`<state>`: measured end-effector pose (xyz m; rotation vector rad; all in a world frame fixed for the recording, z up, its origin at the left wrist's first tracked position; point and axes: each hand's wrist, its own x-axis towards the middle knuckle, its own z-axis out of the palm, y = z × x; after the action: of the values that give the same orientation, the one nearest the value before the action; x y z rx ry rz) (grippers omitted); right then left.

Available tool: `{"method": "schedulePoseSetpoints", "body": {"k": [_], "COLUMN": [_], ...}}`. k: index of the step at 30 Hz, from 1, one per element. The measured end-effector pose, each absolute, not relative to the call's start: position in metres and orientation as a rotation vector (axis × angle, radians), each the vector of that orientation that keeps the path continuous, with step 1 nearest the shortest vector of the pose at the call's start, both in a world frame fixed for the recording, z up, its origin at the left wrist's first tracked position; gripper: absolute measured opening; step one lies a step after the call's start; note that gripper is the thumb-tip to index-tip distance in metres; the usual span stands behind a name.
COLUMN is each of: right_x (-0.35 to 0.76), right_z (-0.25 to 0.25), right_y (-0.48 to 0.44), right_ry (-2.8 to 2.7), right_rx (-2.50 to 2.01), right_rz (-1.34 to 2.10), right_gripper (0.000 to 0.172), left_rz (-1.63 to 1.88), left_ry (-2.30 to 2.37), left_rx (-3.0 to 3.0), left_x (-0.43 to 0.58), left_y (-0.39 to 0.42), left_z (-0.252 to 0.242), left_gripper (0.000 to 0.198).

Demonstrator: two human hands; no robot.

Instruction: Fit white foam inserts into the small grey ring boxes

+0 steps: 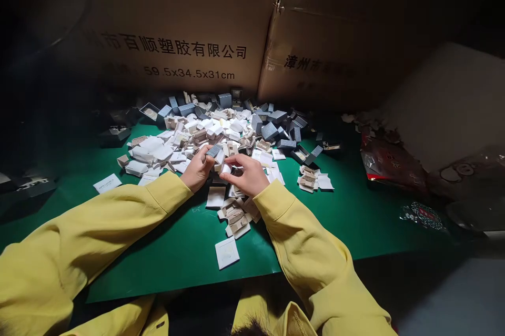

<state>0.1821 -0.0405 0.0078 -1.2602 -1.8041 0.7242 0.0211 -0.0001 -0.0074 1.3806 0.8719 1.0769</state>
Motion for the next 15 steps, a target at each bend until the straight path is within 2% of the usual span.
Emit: {"method": "schedulePoseSetpoints", "body": {"k": [5, 11, 15], "right_x": [0.1841, 0.1814, 0.1812], "right_z": [0.0069, 0.0029, 0.0046], "right_y": [-0.0391, -0.0395, -0.0398], "right_ry": [-1.874, -1.786, -1.784], "right_rx": [-1.198, -1.146, -1.159], "right_rz": [0.655, 0.673, 0.637], "right_gripper": [0.028, 0.031, 0.023], "left_rz": [1.072, 1.061, 1.053], "left_ry": [0.905, 0.909, 0.893], "left_rx": [1.427, 1.424, 1.392], "left_x": [0.0212, 0.0203, 0.0205], "left_y": [-0.0022, -0.0023, -0.0014], "left_z": [-0.0013, -0.0002, -0.0045], "left_gripper": [0.075, 0.073, 0.071]}}
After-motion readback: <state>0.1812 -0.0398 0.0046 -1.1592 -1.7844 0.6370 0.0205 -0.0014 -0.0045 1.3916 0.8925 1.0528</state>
